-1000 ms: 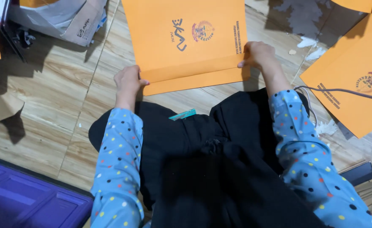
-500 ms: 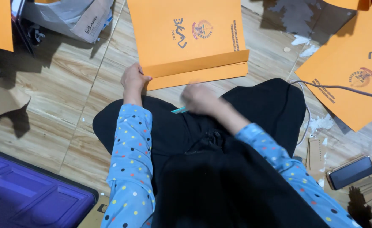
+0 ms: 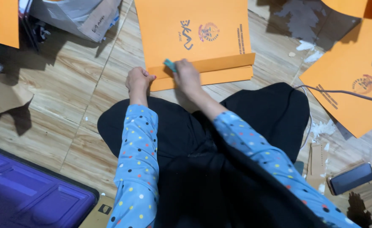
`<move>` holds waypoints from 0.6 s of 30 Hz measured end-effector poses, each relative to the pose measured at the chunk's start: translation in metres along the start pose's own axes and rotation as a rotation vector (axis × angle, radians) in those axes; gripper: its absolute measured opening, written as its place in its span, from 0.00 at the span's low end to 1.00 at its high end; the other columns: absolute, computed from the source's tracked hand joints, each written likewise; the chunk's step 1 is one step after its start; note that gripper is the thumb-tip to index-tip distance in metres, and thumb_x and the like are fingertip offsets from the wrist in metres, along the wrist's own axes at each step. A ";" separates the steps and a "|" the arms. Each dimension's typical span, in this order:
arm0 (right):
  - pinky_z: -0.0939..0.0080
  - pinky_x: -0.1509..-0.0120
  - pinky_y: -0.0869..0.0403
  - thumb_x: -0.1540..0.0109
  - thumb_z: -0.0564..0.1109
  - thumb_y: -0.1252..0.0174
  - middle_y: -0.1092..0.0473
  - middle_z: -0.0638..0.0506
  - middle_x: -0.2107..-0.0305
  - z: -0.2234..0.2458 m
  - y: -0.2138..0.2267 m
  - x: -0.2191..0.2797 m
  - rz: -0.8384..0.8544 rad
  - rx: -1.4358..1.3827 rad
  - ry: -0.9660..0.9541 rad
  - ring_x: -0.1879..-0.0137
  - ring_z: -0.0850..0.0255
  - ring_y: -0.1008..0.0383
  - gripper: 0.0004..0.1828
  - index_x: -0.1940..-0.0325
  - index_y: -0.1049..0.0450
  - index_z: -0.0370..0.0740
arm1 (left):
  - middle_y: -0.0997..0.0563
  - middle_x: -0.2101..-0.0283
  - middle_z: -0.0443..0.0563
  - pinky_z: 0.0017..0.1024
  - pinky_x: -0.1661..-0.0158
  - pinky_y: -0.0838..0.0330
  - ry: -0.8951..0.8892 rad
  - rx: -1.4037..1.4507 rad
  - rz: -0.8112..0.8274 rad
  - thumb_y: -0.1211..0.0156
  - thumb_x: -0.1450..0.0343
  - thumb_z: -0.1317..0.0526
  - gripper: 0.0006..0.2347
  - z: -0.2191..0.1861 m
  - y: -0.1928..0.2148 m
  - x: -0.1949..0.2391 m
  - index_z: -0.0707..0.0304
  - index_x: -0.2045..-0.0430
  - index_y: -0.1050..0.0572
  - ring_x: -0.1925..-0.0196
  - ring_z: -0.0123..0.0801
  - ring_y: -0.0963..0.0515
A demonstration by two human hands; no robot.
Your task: Folding yellow paper envelopes and creasing the edges using a small tool.
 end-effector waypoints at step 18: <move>0.50 0.63 0.31 0.53 0.47 0.33 0.35 0.53 0.76 -0.277 0.121 0.090 -0.233 0.185 -0.642 0.66 0.51 0.29 0.16 0.68 0.32 0.45 | 0.29 0.63 0.51 0.43 0.56 0.33 -0.162 -0.040 -0.071 0.31 0.44 0.57 0.12 -0.021 0.007 0.003 0.51 0.75 0.29 0.54 0.50 0.28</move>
Point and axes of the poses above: each hand's wrist, its own x-axis away from the middle knuckle, its own y-axis out of the back of the hand, z = x × y, the point moved 10 cm from there along -x, towards the middle knuckle
